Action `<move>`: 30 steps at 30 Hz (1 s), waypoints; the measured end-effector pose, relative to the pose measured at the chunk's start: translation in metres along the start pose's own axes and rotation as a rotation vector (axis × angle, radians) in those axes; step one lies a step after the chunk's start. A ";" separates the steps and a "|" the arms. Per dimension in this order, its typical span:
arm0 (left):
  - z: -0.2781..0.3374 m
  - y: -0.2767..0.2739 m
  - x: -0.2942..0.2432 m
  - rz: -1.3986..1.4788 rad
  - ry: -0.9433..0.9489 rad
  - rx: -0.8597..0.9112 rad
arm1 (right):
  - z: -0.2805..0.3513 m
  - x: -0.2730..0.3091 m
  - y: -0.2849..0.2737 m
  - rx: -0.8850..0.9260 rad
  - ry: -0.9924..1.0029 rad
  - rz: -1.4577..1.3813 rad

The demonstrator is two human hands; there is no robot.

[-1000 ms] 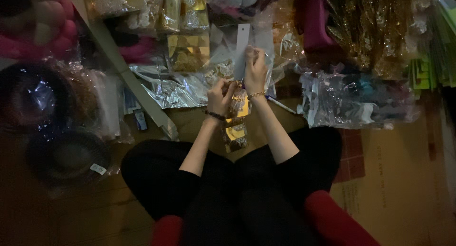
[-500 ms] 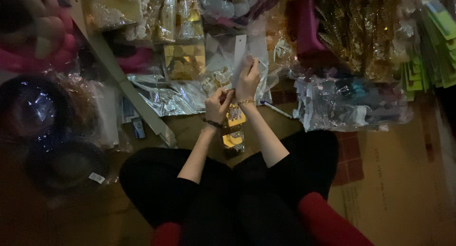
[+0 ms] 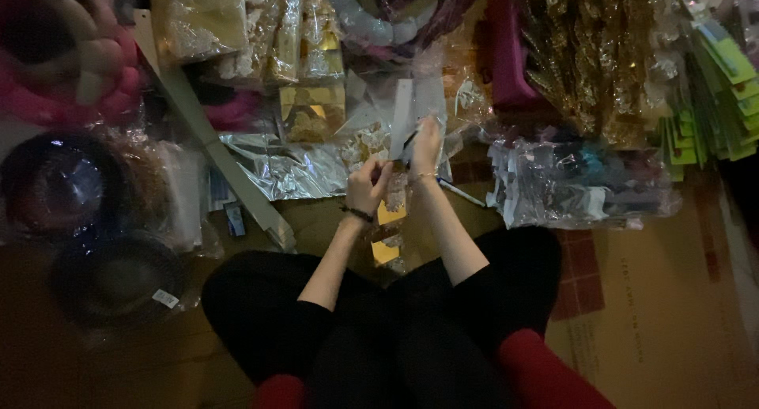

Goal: The person sits cross-legged on the floor and organizes various craft supplies. They handle small plastic bags containing decorative items, using a stapler to seal them. They also handle long white strips of material, folding and arranging them among the other supplies.

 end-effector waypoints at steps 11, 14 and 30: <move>-0.003 -0.012 0.014 0.065 -0.283 -0.030 | 0.043 -0.034 -0.069 0.032 0.217 0.046; -0.002 -0.017 0.018 0.147 -0.291 -0.055 | 0.057 -0.069 -0.079 0.152 0.197 0.228; -0.032 -0.051 0.036 0.884 -0.378 0.066 | 0.075 -0.130 -0.064 0.443 0.228 0.654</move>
Point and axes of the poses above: each hand's wrist, its own z-axis away from the middle knuckle, its own y-axis out of the palm, x = y × z, the point moved 8 cm from there along -z, towards the middle knuckle, and after that the axes turned 8 degrees about -y, right-handed, at the moved point
